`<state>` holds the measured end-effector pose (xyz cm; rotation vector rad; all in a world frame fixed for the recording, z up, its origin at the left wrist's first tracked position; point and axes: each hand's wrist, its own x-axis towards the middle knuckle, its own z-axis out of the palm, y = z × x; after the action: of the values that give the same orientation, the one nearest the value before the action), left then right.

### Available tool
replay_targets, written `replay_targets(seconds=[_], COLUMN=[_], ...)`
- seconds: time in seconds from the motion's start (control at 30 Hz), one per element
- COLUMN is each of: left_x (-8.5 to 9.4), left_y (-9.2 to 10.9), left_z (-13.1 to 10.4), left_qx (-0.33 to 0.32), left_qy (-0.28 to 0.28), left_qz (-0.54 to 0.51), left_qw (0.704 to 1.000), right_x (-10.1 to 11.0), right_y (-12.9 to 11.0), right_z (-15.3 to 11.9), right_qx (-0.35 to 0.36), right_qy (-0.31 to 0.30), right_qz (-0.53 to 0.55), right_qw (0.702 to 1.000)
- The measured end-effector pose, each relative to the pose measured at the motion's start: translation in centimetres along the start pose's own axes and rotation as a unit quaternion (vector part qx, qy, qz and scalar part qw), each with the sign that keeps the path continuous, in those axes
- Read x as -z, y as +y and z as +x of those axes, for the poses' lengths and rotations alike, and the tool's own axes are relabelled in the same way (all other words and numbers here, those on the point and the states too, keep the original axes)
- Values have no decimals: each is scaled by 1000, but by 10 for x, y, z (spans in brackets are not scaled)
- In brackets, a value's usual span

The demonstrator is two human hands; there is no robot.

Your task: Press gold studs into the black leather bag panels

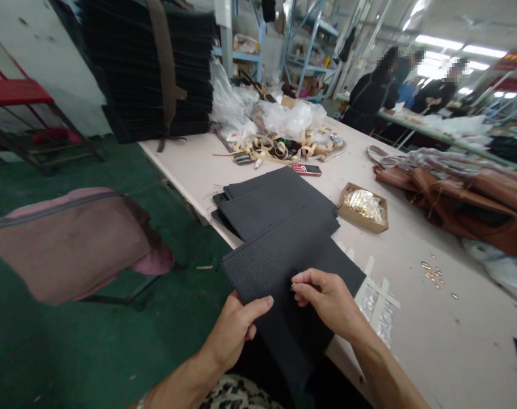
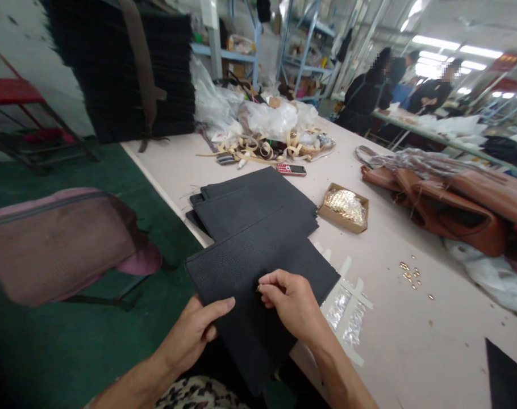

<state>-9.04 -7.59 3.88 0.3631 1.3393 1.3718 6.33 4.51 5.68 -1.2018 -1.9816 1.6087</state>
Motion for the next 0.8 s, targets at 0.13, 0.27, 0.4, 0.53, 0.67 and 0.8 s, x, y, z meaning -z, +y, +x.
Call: replay_targets(seconds=[0.13, 0.27, 0.4, 0.53, 0.67, 0.8], left_x=[1, 0, -1, 0, 1, -3], left_y=[-12, -15, -13, -15, -21, -17], left_z=[2, 6, 5, 6, 4, -7], left_qx=[52, 74, 89, 91, 82, 28], left_qy=[-31, -30, -37, -35, -36, 5], left_qz=[-37, -46, -47, -43, -18, 107], left_qw=[997, 996, 994, 994, 996, 994], right_x=[-8, -6, -5, -8, -11, -4], right_y=[1, -1, -2, 0, 3, -2], right_z=[0, -2, -1, 2, 2, -6], right_qx=[-48, -76, -73, -56, -59, -55], right_qy=[-9, -10, -16, -22, 10, 30], right_qz=[-6, -22, -29, -15, 22, 31], right_qw=[999, 997, 997, 998, 998, 998])
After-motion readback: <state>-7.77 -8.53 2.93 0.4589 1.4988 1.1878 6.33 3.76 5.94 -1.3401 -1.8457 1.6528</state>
